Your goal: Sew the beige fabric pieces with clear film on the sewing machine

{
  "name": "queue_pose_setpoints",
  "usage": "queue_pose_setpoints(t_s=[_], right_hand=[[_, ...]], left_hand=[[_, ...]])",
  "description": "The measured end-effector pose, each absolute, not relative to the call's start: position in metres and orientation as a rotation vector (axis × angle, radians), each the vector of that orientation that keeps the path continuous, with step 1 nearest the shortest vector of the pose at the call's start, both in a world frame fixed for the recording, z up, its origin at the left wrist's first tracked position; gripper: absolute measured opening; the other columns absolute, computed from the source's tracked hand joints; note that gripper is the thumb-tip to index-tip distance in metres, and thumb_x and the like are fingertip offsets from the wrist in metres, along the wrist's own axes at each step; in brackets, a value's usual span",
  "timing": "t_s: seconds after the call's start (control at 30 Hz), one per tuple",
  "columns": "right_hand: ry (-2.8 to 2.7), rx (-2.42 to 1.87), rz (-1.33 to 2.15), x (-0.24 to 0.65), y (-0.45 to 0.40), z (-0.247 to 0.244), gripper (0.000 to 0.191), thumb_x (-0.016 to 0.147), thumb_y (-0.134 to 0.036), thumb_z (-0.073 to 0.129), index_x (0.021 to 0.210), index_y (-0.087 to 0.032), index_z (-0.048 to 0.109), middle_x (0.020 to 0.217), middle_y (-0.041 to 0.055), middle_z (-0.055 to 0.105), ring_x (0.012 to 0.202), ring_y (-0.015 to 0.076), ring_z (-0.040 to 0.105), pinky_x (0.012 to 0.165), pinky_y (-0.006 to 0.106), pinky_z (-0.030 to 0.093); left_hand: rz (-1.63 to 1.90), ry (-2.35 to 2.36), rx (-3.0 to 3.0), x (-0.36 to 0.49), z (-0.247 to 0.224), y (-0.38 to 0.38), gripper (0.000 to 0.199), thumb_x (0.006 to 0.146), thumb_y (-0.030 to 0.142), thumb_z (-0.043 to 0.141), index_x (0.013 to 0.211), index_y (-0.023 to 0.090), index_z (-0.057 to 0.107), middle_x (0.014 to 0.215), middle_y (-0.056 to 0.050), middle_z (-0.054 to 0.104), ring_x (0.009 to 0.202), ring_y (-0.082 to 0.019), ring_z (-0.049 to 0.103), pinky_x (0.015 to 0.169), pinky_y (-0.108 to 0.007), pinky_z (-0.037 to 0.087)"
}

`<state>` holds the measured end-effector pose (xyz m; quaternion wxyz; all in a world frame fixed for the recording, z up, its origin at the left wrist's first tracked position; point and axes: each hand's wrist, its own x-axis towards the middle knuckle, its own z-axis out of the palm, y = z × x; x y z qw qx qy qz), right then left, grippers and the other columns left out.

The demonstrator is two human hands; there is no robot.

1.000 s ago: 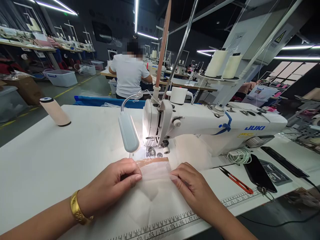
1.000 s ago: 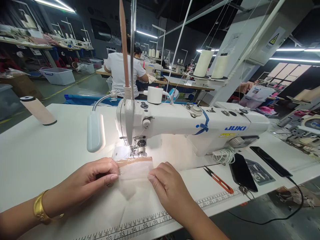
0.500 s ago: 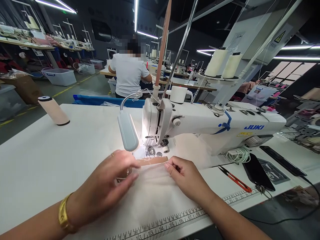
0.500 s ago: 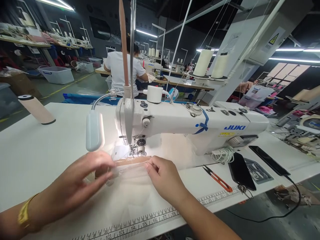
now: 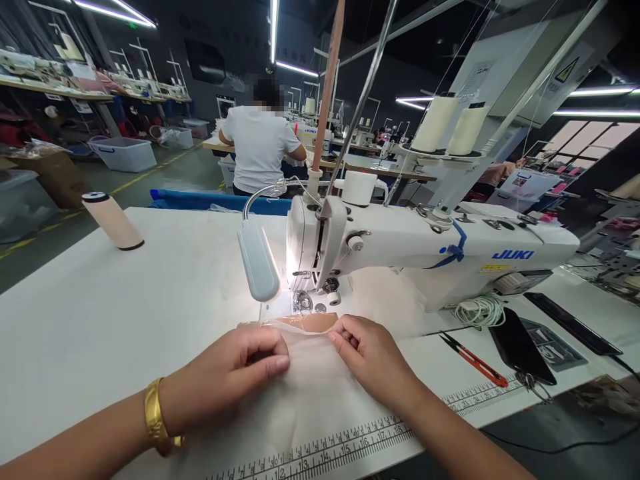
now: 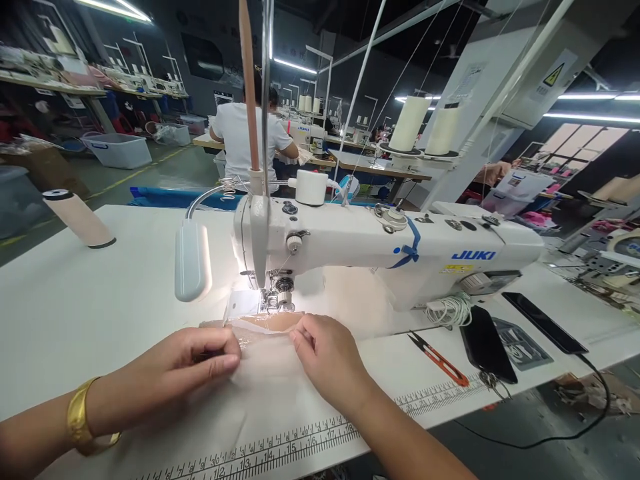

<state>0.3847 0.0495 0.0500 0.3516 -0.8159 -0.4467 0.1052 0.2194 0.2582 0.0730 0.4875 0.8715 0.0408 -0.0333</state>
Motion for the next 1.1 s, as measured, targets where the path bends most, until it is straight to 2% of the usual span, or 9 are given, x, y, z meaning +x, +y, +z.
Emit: queue_pose_setpoints(t_s=[0.07, 0.13, 0.3, 0.43, 0.57, 0.7, 0.8, 0.9, 1.1], right_hand=[[-1.225, -2.091, 0.159, 0.384, 0.048, 0.048, 0.01, 0.1, -0.015, 0.058, 0.098, -0.022, 0.065, 0.093, 0.0031, 0.068, 0.088, 0.0233, 0.062, 0.077, 0.035, 0.05], [-1.311, -2.06, 0.051, 0.384, 0.047, 0.046, 0.016, 0.101, -0.016, 0.057, 0.114, -0.022, 0.064, 0.109, 0.007, 0.068, 0.101, 0.0266, 0.062, 0.084, 0.04, 0.054], [-1.514, -1.942, -0.008, 0.383, 0.046, 0.045, 0.024, 0.106, -0.014, 0.049, 0.125, -0.023, 0.062, 0.114, 0.0093, 0.067, 0.103, 0.0272, 0.06, 0.088, 0.044, 0.055], [-1.663, -1.762, -0.003, 0.379, 0.048, 0.051, 0.025, 0.105, -0.011, 0.05, 0.122, -0.023, 0.063, 0.105, 0.0072, 0.067, 0.097, 0.0245, 0.058, 0.084, 0.039, 0.054], [-1.825, -1.683, 0.047, 0.37, 0.055, 0.058, 0.024, 0.1, -0.007, 0.05, 0.107, -0.023, 0.067, 0.098, 0.006, 0.066, 0.092, 0.0231, 0.055, 0.081, 0.037, 0.05], [-2.013, -1.702, 0.089, 0.362, 0.07, 0.057, 0.019, 0.099, -0.017, 0.055, 0.102, -0.023, 0.072, 0.093, 0.0061, 0.062, 0.081, 0.0221, 0.051, 0.068, 0.034, 0.044], [-1.918, -1.858, 0.098, 0.364, 0.079, 0.053, 0.021, 0.102, -0.024, 0.057, 0.115, -0.019, 0.072, 0.091, 0.0069, 0.062, 0.081, 0.0241, 0.052, 0.072, 0.038, 0.046], [-1.713, -1.908, 0.14, 0.373, 0.08, 0.048, 0.027, 0.106, -0.024, 0.053, 0.128, -0.017, 0.068, 0.102, 0.0095, 0.068, 0.093, 0.0265, 0.057, 0.084, 0.043, 0.05], [-1.665, -1.855, 0.166, 0.38, 0.071, 0.037, 0.02, 0.105, -0.02, 0.056, 0.117, -0.019, 0.072, 0.102, 0.0087, 0.068, 0.093, 0.0262, 0.058, 0.084, 0.042, 0.052]], left_hand=[[-0.129, 0.304, 2.041, 0.224, 0.079, 0.261, 0.049, 0.099, 0.062, 0.047, 0.071, 0.022, 0.055, 0.072, 0.0, 0.064, 0.066, -0.019, 0.055, 0.066, -0.03, 0.045], [-0.159, 0.464, 2.096, 0.229, 0.084, 0.266, 0.053, 0.098, 0.065, 0.041, 0.067, 0.023, 0.051, 0.066, -0.001, 0.065, 0.063, -0.02, 0.055, 0.067, -0.033, 0.046], [0.33, 0.549, 2.635, 0.229, 0.089, 0.273, 0.041, 0.102, 0.048, 0.032, 0.075, 0.024, 0.052, 0.075, -0.004, 0.062, 0.071, -0.024, 0.054, 0.07, -0.038, 0.043], [0.574, 0.181, 2.612, 0.208, 0.084, 0.262, 0.032, 0.106, 0.036, 0.042, 0.083, 0.022, 0.059, 0.079, -0.002, 0.061, 0.073, -0.02, 0.055, 0.068, -0.032, 0.043], [0.317, -0.033, 2.589, 0.191, 0.076, 0.257, 0.026, 0.102, 0.024, 0.045, 0.079, 0.021, 0.055, 0.081, 0.0, 0.061, 0.073, -0.017, 0.055, 0.066, -0.029, 0.043], [0.178, 0.064, 2.583, 0.186, 0.071, 0.262, 0.009, 0.095, 0.027, 0.054, 0.089, 0.021, 0.057, 0.093, -0.003, 0.063, 0.08, -0.02, 0.058, 0.071, -0.033, 0.046], [0.102, 0.143, 2.568, 0.186, 0.07, 0.264, 0.014, 0.093, 0.033, 0.061, 0.095, 0.021, 0.057, 0.099, -0.005, 0.063, 0.084, -0.023, 0.058, 0.075, -0.036, 0.048], [0.1, 0.159, 2.558, 0.188, 0.066, 0.264, 0.015, 0.096, 0.036, 0.058, 0.096, 0.021, 0.057, 0.101, -0.005, 0.063, 0.087, -0.024, 0.058, 0.077, -0.036, 0.047], [0.153, 0.224, 2.599, 0.2, 0.06, 0.262, 0.026, 0.102, 0.034, 0.047, 0.087, 0.021, 0.064, 0.094, -0.005, 0.065, 0.085, -0.024, 0.059, 0.075, -0.035, 0.045]])
